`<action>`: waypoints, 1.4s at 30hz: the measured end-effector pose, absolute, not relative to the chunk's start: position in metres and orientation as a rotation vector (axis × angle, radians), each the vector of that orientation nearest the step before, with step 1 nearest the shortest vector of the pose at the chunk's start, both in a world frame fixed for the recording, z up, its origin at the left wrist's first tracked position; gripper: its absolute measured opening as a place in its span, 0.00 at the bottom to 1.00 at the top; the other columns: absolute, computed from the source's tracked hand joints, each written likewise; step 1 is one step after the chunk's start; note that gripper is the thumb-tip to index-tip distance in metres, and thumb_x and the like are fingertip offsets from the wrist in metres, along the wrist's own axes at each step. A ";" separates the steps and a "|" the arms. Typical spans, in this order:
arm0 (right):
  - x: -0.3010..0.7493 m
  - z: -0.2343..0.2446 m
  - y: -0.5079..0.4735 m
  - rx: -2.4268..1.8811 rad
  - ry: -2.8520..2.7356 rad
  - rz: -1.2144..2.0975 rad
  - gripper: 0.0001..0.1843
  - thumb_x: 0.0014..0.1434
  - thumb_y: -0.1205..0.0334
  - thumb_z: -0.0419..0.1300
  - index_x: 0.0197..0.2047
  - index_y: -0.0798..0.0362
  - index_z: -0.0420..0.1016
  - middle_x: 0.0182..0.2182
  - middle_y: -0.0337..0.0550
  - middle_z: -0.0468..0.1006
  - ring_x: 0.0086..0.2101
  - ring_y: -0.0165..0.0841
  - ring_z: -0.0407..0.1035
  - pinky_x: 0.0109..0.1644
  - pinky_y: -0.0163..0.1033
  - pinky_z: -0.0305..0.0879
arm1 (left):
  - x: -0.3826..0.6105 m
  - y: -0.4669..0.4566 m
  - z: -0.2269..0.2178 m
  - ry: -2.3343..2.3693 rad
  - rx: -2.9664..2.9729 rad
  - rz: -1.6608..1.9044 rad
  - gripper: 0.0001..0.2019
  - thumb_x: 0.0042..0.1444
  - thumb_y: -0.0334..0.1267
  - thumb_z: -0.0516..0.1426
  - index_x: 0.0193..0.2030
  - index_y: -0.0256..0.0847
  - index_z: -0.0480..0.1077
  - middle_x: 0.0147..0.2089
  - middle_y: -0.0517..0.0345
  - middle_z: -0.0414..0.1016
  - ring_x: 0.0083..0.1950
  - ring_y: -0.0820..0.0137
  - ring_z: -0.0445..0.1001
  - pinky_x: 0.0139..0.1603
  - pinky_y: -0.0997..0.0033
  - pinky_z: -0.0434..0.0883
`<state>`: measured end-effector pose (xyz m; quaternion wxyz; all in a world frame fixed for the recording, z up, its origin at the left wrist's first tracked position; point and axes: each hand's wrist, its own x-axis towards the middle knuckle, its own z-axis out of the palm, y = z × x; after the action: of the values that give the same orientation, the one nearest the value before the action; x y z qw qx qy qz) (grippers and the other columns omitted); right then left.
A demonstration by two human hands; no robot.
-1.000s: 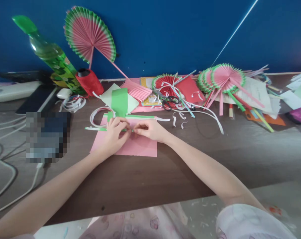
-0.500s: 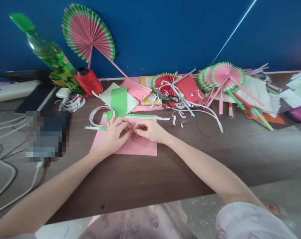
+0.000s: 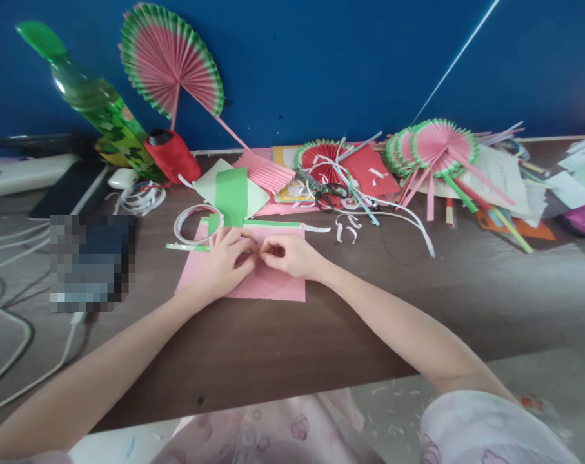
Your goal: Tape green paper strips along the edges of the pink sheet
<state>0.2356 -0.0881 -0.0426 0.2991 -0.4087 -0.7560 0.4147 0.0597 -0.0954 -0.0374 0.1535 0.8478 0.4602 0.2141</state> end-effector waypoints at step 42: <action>0.239 -0.040 -0.088 -1.112 -1.958 1.217 0.05 0.50 0.65 0.55 0.26 0.55 0.69 0.21 0.37 0.71 0.23 0.25 0.62 0.28 0.33 0.59 | 0.059 -0.093 -0.036 1.254 2.381 0.566 0.05 0.57 0.34 0.50 0.31 0.40 0.65 0.39 0.57 0.69 0.46 0.64 0.59 0.49 0.60 0.55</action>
<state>0.2387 -0.0881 -0.0397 0.2869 -0.4162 -0.7327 0.4556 0.0588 -0.0933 -0.0361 0.1948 0.8493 0.4472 0.2018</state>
